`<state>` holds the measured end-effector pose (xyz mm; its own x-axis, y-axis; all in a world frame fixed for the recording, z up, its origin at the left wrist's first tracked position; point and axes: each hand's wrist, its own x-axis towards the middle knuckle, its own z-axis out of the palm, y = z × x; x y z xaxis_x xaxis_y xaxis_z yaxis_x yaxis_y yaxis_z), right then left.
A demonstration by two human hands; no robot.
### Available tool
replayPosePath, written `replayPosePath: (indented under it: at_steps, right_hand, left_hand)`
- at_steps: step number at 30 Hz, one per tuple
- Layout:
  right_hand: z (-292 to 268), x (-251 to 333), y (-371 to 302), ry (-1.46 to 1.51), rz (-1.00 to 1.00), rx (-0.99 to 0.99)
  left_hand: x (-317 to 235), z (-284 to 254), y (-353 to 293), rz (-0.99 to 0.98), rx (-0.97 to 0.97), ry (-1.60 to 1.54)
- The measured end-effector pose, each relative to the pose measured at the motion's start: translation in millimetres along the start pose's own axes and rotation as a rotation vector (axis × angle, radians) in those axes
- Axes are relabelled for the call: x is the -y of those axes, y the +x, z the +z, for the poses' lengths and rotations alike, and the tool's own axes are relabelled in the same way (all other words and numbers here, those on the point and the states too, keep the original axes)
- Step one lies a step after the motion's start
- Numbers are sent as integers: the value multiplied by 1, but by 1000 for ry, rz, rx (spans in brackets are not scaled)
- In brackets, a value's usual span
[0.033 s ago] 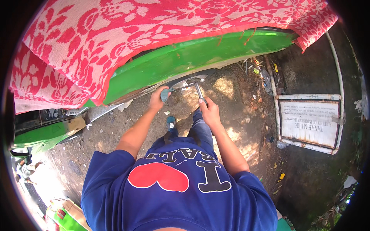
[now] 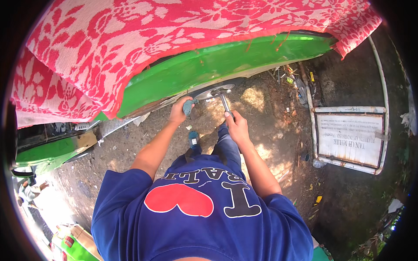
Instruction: The person uses a hammer to repeatedly strike a green metal panel under a red patterned cloth. The person holds the panel with one hand while striking it with the other. The task continues throughout the clip without a visible final state.
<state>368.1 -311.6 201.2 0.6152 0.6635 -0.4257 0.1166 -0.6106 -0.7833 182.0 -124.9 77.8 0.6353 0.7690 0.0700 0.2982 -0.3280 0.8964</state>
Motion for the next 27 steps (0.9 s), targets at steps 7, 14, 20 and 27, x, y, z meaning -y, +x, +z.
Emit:
replayPosePath:
  at_steps: [7,14,20,27]
  right_hand:
    - [4,-8,-2,25,-17,14]
    - [-4,-18,-6,117,32,-3]
    - [-11,-26,-3,141,53,-29]
    - [-13,-25,0,192,79,-31]
  left_hand:
    - [-16,8,28,117,112,117]
    - [-19,20,47,116,158,213]
    - [-25,27,60,35,221,305]
    - [-37,30,70,9,242,306]
